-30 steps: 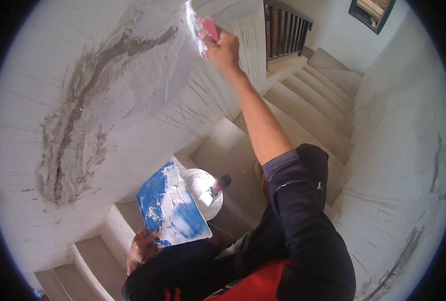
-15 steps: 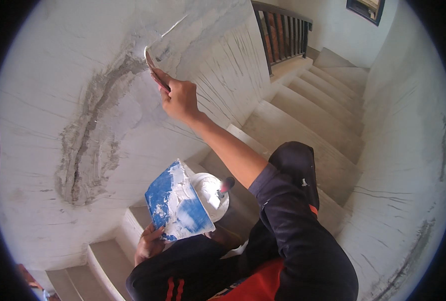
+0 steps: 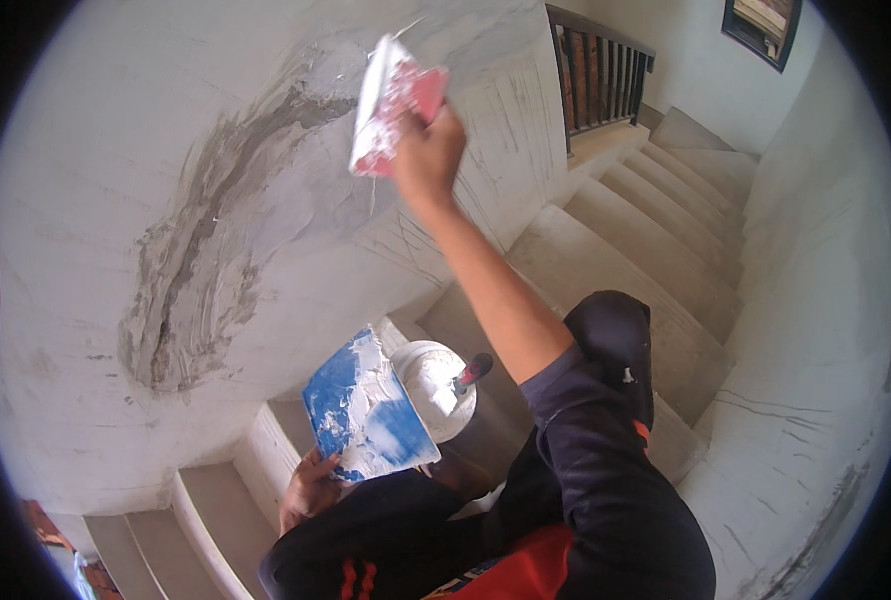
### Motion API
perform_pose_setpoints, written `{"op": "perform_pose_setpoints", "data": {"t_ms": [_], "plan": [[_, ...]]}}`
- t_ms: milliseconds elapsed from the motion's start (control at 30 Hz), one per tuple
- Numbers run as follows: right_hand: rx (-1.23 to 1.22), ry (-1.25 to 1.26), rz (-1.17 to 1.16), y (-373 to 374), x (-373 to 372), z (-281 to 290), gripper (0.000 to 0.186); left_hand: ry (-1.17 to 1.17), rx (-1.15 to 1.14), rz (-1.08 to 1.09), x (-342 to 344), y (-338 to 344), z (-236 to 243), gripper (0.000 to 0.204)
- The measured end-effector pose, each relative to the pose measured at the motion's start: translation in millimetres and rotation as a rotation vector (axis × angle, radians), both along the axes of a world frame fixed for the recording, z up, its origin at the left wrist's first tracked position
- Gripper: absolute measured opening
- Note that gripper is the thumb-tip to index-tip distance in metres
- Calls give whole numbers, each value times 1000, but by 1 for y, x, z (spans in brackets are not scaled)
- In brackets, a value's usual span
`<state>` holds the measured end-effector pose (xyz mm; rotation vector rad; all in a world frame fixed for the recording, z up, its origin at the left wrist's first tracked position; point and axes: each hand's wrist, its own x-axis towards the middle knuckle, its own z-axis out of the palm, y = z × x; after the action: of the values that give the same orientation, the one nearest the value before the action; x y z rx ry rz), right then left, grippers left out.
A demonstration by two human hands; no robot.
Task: The person is sitting on a staircase and applying white plaster to the wall using a trowel and a hawk. They repeatedly scoop plaster from a bucket, transfer it to the hawk, and smooth it onto the wall surface.
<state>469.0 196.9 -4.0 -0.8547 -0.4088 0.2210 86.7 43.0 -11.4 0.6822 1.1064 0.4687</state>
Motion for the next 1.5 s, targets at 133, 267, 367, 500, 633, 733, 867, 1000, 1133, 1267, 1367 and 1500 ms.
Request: {"op": "perform_pose_setpoints", "data": {"t_ms": [133, 267, 367, 500, 633, 733, 867, 1000, 1133, 1267, 1367, 1500], "plan": [[-132, 20, -194, 3, 75, -10, 18, -37, 6, 35, -5, -5, -3, 35], [-288, -44, -208, 8, 119, -6, 20, -39, -8, 17, -13, -2, -8, 35], [-352, -118, -156, 18, 114, -6, 21, -75, -10, 16, -17, -2, -14, 35], [-367, -332, -266, 21, 67, 0, 20, -48, -13, 49, -19, -2, -14, 36], [-345, -430, -149, 10, 26, 6, 19, -46, -6, 33, -21, -2, -15, 36], [-273, -467, -52, 2, -6, 2, 18, -38, -6, 16, -12, -1, -11, 36], [-163, -395, 80, -11, -36, -4, 20, -30, 6, 23, -18, -3, -14, 37], [-136, -312, 129, -12, -45, -19, 17, -10, 46, 35, -20, -7, -12, 37], [-138, -304, 142, -18, -52, -24, 16, 13, 90, 53, -23, -11, -15, 40], [-90, -288, 145, -26, -57, -24, 18, -2, 102, 59, -20, -13, -15, 40], [-133, -268, 112, -29, -54, -20, 21, -86, 67, 30, -26, -10, -18, 33], [-178, -314, -59, -30, -37, -14, 21, -59, 69, 39, -27, -8, -18, 32]]}}
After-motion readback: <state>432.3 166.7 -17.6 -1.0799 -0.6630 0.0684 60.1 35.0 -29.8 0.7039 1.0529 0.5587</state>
